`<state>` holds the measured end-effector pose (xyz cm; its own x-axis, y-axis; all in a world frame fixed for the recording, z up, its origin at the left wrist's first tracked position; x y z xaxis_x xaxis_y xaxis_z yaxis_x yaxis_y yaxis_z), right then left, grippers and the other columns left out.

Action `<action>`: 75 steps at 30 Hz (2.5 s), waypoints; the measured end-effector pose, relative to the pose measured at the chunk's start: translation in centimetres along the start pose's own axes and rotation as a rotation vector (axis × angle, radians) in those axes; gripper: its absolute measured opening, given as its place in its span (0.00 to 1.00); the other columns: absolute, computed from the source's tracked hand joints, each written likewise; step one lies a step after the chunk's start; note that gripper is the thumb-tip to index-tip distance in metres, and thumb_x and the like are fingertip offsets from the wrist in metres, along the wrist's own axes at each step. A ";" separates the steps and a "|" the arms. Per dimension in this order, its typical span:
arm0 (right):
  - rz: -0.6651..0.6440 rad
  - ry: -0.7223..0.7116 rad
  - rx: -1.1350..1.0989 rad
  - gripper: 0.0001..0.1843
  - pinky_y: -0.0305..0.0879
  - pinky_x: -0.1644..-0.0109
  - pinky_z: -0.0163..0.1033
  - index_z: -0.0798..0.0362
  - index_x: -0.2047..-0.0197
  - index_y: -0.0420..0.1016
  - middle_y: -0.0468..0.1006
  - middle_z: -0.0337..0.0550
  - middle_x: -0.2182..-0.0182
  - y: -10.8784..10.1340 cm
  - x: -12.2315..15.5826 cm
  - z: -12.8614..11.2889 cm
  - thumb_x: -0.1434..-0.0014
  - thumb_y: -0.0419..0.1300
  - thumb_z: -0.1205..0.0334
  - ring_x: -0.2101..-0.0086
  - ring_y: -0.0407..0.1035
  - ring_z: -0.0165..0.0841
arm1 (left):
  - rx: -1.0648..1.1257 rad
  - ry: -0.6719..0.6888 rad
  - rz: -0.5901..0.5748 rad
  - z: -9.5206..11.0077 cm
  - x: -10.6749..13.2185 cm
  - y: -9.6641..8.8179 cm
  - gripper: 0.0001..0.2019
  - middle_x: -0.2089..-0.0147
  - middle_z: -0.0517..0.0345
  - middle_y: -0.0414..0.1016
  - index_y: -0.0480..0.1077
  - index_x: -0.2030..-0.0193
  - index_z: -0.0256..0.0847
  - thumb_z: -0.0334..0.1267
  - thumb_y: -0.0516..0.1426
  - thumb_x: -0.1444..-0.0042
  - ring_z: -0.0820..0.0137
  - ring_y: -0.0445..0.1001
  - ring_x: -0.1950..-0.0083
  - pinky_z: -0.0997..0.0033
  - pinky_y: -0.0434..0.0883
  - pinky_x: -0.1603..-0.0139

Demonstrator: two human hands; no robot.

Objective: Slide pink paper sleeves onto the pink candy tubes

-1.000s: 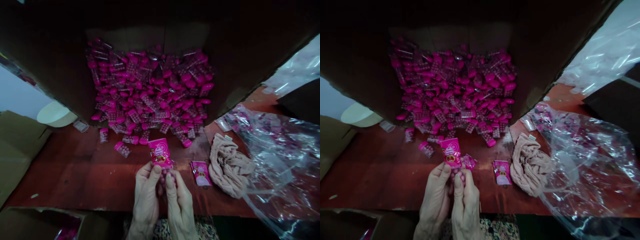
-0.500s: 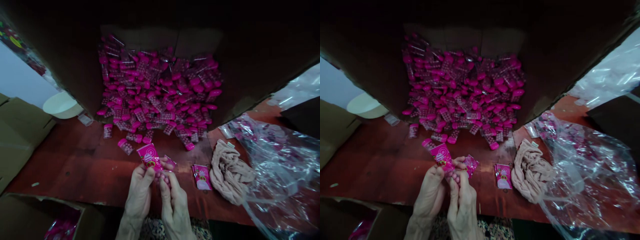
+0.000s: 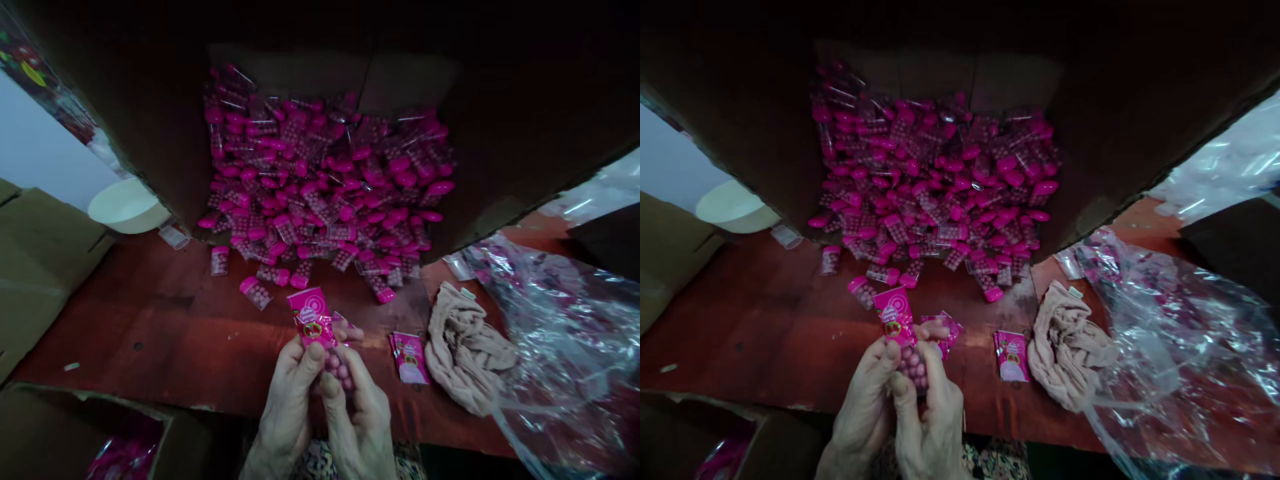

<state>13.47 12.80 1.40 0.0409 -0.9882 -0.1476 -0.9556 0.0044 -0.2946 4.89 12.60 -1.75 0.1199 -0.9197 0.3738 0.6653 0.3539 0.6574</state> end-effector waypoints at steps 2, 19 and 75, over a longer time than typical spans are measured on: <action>0.013 -0.036 -0.033 0.19 0.72 0.69 0.30 0.52 0.48 0.71 0.81 0.43 0.67 -0.3 -0.7 -0.2 0.42 0.56 0.56 0.72 0.75 0.31 | -0.046 0.135 0.031 1.8 -0.3 -0.8 0.16 0.56 0.49 0.77 0.72 0.53 0.39 0.43 0.57 0.47 0.63 0.73 0.55 0.66 0.68 0.53; -0.125 -0.193 -0.049 0.21 0.71 0.70 0.27 0.48 0.44 0.68 0.81 0.37 0.67 0.1 -0.8 -1.3 0.42 0.57 0.67 0.77 0.73 0.26 | -0.240 0.435 0.202 7.7 -1.2 -2.5 0.05 0.79 0.60 0.73 0.76 0.75 0.38 0.37 0.63 0.54 0.74 0.69 0.75 0.75 0.69 0.69; 0.127 0.491 -0.985 0.11 0.52 0.87 0.27 0.50 0.59 0.71 0.61 0.29 0.80 3.7 -5.2 10.6 0.45 0.59 0.57 0.87 0.48 0.19 | -1.292 0.003 -0.595 -11.4 6.7 -3.8 0.11 0.66 0.52 0.74 0.73 0.62 0.43 0.34 0.49 0.42 0.66 0.73 0.64 0.66 0.70 0.59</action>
<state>12.80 19.60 -8.90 0.0147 -0.9435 0.3310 -0.7678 0.2014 0.6082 11.56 3.20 -9.19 -0.4114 -0.8749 0.2558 0.8103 -0.4795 -0.3369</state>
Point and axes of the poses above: each hand's wrist, its own x-axis away from the middle knuckle, its own y-axis out of the palm, z = x × y, the point moved 9 cm from there along -x, towards the middle knuckle
